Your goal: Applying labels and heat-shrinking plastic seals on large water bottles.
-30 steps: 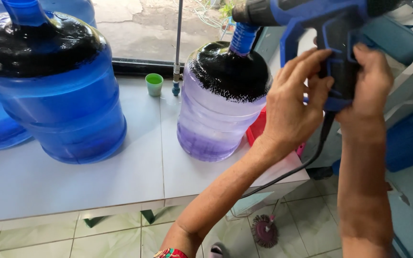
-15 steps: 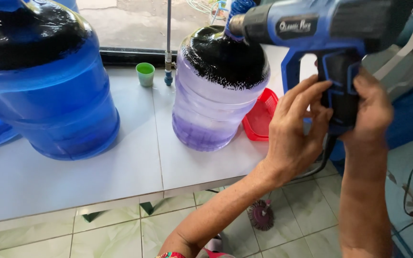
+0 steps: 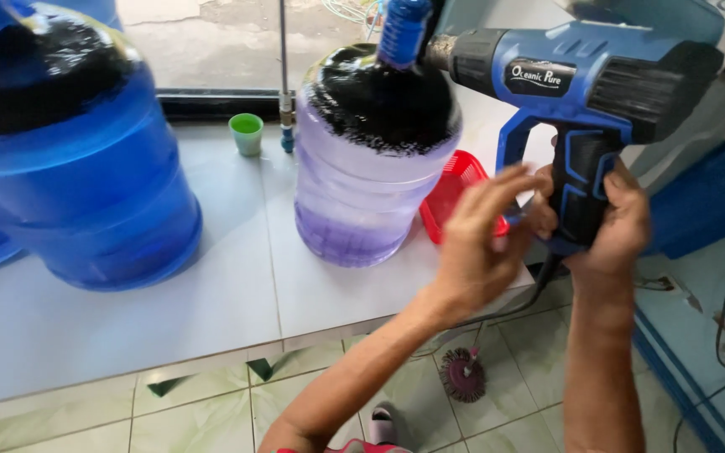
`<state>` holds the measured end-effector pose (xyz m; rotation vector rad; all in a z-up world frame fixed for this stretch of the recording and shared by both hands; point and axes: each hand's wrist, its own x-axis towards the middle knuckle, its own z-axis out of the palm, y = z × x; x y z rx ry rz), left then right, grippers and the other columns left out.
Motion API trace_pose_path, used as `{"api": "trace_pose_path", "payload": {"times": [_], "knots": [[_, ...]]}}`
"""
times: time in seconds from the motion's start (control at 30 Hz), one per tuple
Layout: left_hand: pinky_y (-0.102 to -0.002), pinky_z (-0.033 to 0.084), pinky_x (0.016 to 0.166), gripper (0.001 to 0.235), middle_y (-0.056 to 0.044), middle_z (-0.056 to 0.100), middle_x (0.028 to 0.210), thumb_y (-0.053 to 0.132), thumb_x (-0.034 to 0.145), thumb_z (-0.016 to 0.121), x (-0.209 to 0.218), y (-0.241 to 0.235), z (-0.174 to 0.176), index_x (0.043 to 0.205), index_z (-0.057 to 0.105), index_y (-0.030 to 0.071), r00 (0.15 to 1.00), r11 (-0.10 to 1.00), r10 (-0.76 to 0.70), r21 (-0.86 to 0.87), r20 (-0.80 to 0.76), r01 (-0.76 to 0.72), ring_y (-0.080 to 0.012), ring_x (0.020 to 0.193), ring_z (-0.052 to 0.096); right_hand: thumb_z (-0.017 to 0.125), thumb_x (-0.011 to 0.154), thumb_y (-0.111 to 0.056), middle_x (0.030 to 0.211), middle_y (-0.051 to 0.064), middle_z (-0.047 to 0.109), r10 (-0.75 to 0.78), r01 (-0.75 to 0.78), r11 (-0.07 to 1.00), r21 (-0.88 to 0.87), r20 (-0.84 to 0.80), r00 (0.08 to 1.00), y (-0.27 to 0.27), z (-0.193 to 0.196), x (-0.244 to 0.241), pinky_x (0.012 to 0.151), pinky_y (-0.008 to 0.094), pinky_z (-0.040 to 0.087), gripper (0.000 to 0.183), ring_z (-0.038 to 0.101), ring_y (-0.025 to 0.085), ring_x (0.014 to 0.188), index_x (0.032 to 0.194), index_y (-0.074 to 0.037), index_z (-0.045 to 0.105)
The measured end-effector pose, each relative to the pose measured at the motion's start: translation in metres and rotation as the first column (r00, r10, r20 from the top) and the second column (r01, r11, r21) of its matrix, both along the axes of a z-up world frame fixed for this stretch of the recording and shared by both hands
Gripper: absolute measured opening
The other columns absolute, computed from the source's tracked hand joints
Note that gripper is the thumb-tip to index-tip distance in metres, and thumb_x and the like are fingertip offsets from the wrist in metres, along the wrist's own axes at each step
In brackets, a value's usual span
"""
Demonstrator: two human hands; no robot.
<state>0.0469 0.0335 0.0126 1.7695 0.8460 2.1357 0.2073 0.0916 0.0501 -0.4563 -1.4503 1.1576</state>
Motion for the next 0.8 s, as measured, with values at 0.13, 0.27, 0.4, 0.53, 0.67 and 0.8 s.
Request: {"api": "trace_pose_path", "payload": {"times": [0.13,0.27,0.4,0.53,0.67,0.8], "knots": [[-0.039,0.055,0.105,0.040,-0.011,0.065,0.137,-0.002,0.097,0.070,-0.045,0.031,-0.012,0.135,0.063,0.009,0.981,0.981,0.195,0.023,-0.014,-0.195,-0.0286,0.128,0.065,0.041,0.108,-0.042,0.101,0.016,0.061,0.105,-0.108,0.994,-0.035,-0.074,0.992,0.014,-0.029,0.024,0.061,0.032,0.045,0.059,0.055,0.019,0.066,0.143,0.004,0.049],[-0.030,0.059,0.096,0.038,-0.011,0.066,0.135,-0.011,0.098,0.061,-0.096,0.060,-0.009,0.131,0.064,0.007,0.949,0.952,0.302,0.009,0.091,-0.304,-0.0215,0.125,0.067,0.049,0.104,-0.052,0.103,0.015,0.060,0.155,-0.219,0.959,-0.178,-0.314,0.937,0.037,-0.086,0.051,0.063,0.034,0.044,0.068,0.052,0.020,0.068,0.146,0.001,0.050],[-0.030,0.059,0.103,0.036,-0.008,0.065,0.134,-0.011,0.104,0.058,-0.111,0.078,-0.011,0.134,0.064,0.008,0.910,0.939,0.345,-0.090,0.230,-0.333,-0.0177,0.122,0.066,0.054,0.102,-0.052,0.102,0.012,0.058,0.077,-0.208,0.932,-0.297,-0.397,0.914,0.072,-0.146,0.070,0.067,0.036,0.042,0.062,0.048,0.019,0.067,0.137,0.000,0.053],[-0.031,0.056,0.109,0.037,-0.007,0.063,0.136,-0.011,0.104,0.055,-0.099,0.099,-0.016,0.136,0.063,0.006,0.909,0.937,0.349,-0.104,0.228,-0.333,-0.0179,0.125,0.064,0.055,0.097,-0.046,0.100,0.012,0.058,0.118,-0.283,0.905,-0.319,-0.451,0.885,0.110,-0.189,0.087,0.066,0.038,0.042,0.054,0.049,0.021,0.070,0.123,0.002,0.053],[-0.034,0.054,0.112,0.035,-0.009,0.064,0.137,-0.009,0.104,0.057,-0.094,0.112,-0.014,0.137,0.063,0.004,0.883,0.898,0.439,-0.124,0.164,-0.423,-0.0192,0.126,0.065,0.052,0.090,-0.041,0.096,0.012,0.058,0.095,-0.326,0.855,-0.402,-0.498,0.862,0.145,-0.219,0.101,0.065,0.038,0.044,0.050,0.053,0.023,0.070,0.116,0.001,0.054],[-0.046,0.051,0.121,0.072,-0.021,0.047,0.160,0.017,0.106,0.076,-0.111,0.131,-0.003,0.161,0.031,0.007,0.887,0.882,0.461,-0.121,0.028,-0.455,-0.0313,0.147,0.052,0.050,0.097,-0.053,0.094,0.011,0.059,-0.040,-0.211,0.821,-0.530,-0.422,0.906,0.166,-0.236,0.096,0.061,0.036,0.044,0.054,0.053,0.021,0.068,0.114,-0.002,0.056]]}}
